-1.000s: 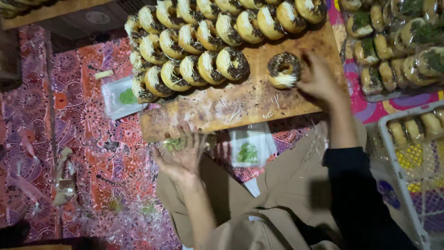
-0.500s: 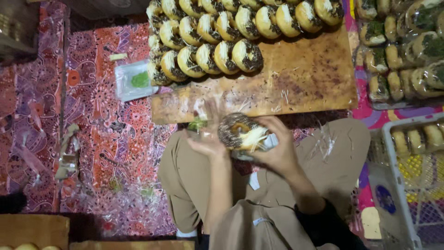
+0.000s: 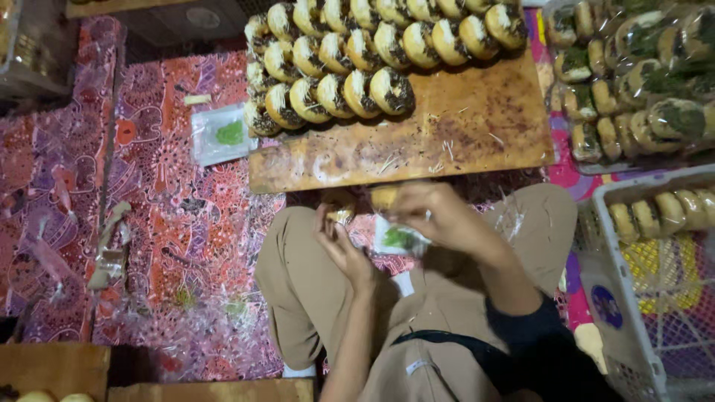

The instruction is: The person sits on the floor and repeatedly picks up doughnuts from a wooden board, places them into clear plastic bags, and sets the packaged doughnuts into a white plastic crate. The person handles the doughnuts one at a time throughout the clip.

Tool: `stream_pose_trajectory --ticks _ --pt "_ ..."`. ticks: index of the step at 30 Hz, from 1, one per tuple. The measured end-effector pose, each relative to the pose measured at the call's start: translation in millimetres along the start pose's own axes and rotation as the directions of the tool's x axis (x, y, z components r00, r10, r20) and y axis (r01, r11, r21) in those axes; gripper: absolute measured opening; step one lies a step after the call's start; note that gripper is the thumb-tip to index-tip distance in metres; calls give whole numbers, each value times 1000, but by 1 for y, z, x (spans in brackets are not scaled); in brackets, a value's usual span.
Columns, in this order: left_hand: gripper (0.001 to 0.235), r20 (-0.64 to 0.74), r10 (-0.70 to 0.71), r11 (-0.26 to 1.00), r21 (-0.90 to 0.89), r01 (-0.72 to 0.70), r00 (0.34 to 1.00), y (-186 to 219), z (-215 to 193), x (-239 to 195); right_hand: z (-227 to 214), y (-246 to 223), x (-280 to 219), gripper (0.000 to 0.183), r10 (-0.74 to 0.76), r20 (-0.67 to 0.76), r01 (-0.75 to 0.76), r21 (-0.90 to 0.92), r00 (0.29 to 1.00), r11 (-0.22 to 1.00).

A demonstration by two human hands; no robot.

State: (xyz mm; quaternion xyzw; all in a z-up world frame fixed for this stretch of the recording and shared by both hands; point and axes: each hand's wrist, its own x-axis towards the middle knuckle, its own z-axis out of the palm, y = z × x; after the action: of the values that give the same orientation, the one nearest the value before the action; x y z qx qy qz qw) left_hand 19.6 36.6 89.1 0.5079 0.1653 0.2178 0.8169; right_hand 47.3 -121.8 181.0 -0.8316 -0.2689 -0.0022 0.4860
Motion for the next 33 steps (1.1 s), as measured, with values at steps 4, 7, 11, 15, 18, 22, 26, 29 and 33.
stream_pose_trajectory --ticks 4,7,11,15,18,22,26,29,33 --pt "21 787 208 789 216 -575 581 54 10 26 -36 -30 -9 33 171 155 -177 24 973 984" --pt "18 870 201 585 262 -768 450 95 13 28 -55 -41 -24 34 218 -36 -197 303 975 932" --pt "23 893 377 490 35 -871 248 135 14 4 -42 -48 -50 32 -120 -132 121 2 984 993" --pt "19 813 408 532 158 -832 415 157 23 -8 -13 -48 -45 29 -415 -183 314 -410 891 856" --pt "23 854 429 396 115 -911 294 158 14 -5 -8 -30 -41 36 -471 -168 296 -588 866 753" --pt "15 665 324 653 358 -668 673 133 -23 15 -29 10 -53 46 182 -188 -262 -681 965 684" --pt "18 426 -155 846 524 -103 891 72 -50 48 2 54 -59 56 204 211 -171 -164 956 972" --pt "19 415 -154 842 531 -101 897 33 -62 77 84 94 -25 37 27 -58 -7 311 998 950" --pt "15 355 -29 884 445 -142 934 30 -86 95 175 135 4 13 573 -270 -117 828 774 548"
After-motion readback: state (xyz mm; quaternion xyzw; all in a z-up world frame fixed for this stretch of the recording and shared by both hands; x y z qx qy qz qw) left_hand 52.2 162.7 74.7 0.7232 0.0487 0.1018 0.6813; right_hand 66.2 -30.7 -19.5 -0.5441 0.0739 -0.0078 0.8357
